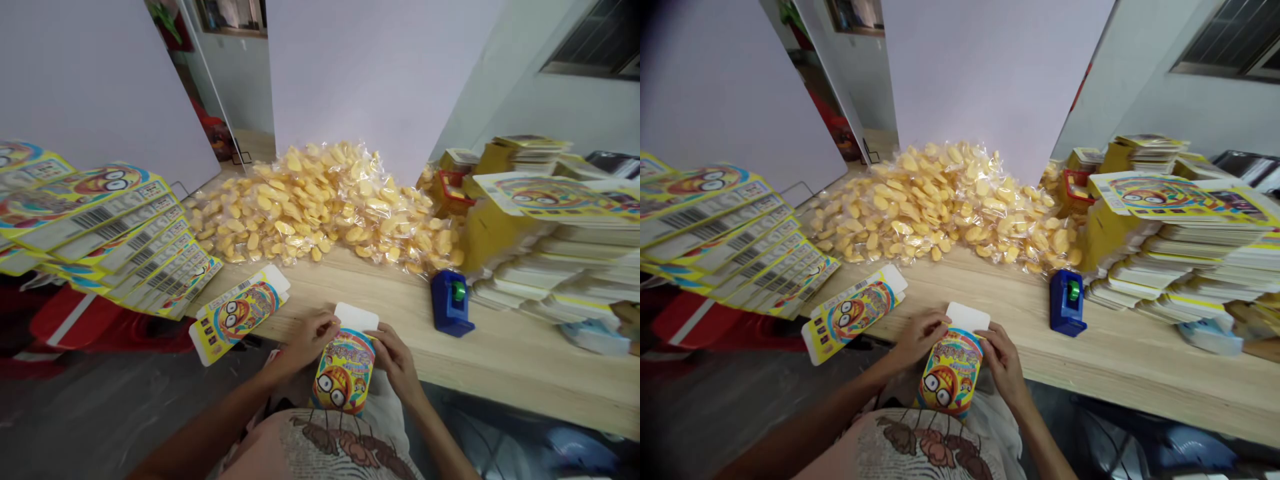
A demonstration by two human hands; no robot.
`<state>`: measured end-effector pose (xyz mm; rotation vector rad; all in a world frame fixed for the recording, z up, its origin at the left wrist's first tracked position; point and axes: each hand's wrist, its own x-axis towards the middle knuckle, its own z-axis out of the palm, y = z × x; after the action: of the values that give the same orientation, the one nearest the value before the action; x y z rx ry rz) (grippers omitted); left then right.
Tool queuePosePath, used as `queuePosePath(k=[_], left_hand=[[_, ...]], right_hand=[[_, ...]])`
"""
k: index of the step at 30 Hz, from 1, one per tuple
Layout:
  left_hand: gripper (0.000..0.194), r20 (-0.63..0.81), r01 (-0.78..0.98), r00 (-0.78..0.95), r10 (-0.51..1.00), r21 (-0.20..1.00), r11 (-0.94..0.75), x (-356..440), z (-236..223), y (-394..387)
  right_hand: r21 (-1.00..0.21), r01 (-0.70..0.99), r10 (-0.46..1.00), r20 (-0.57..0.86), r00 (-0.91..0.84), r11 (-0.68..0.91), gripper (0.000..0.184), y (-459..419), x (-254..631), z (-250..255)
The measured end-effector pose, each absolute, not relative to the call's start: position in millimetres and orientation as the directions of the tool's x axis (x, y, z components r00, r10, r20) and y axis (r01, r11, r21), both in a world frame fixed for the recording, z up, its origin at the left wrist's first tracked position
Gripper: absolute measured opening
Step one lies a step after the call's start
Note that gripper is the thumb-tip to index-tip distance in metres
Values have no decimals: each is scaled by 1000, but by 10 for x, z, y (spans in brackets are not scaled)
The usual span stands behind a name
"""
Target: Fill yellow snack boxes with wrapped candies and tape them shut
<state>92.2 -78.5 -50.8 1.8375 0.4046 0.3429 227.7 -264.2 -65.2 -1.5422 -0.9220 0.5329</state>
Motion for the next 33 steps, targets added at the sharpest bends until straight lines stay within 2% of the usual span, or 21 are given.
queuePosePath(k=[3, 5, 6, 8, 10, 12, 16, 19, 25, 30, 33], left_hand=[[22, 81, 56, 894, 441, 955, -290, 955, -497, -717], [10, 38, 53, 891, 452, 981, -188, 962, -501, -678], [14, 8, 60, 893, 450, 989, -136, 961, -500, -656], [32, -30, 71, 913, 408, 994, -85, 954, -480, -607], [27, -18, 64, 948, 317, 988, -137, 944, -429, -563], [18, 8, 48, 973, 232, 970, -237, 936, -359, -543], [17, 34, 65, 965, 259, 930, -362, 920, -241, -582], [14, -1, 104, 956, 293, 936, -335, 925, -207, -601], [18, -113, 168, 946, 303, 972, -164, 1015, -158, -474], [19, -67, 120, 961, 269, 975, -186, 1003, -145, -461], [17, -5, 59, 976, 216, 968, -244, 940, -174, -512]], right_hand=[[-990, 126, 754, 127, 645, 60, 22, -2561, 2251, -643], [-994, -2, 730, 80, 679, 111, 38, -2524, 2247, -653], [-993, -41, 742, 58, 667, 115, 41, -2512, 2255, -655], [-995, -63, 793, 22, 609, 76, 34, -2505, 2284, -651], [-998, -54, 827, -10, 562, 25, 19, -2511, 2316, -638], [-999, -39, 826, -9, 563, 17, 15, -2522, 2331, -621], [-999, 13, 836, 37, 548, 36, 17, -2533, 2312, -551], [-998, 65, 838, 26, 545, -11, 21, -2516, 2293, -473], [-981, 111, 778, -55, 625, -158, 21, -2393, 2285, -366], [-987, 138, 782, 18, 623, -87, 23, -2396, 2282, -319], [-983, 185, 800, 95, 592, -20, 15, -2476, 2259, -360]])
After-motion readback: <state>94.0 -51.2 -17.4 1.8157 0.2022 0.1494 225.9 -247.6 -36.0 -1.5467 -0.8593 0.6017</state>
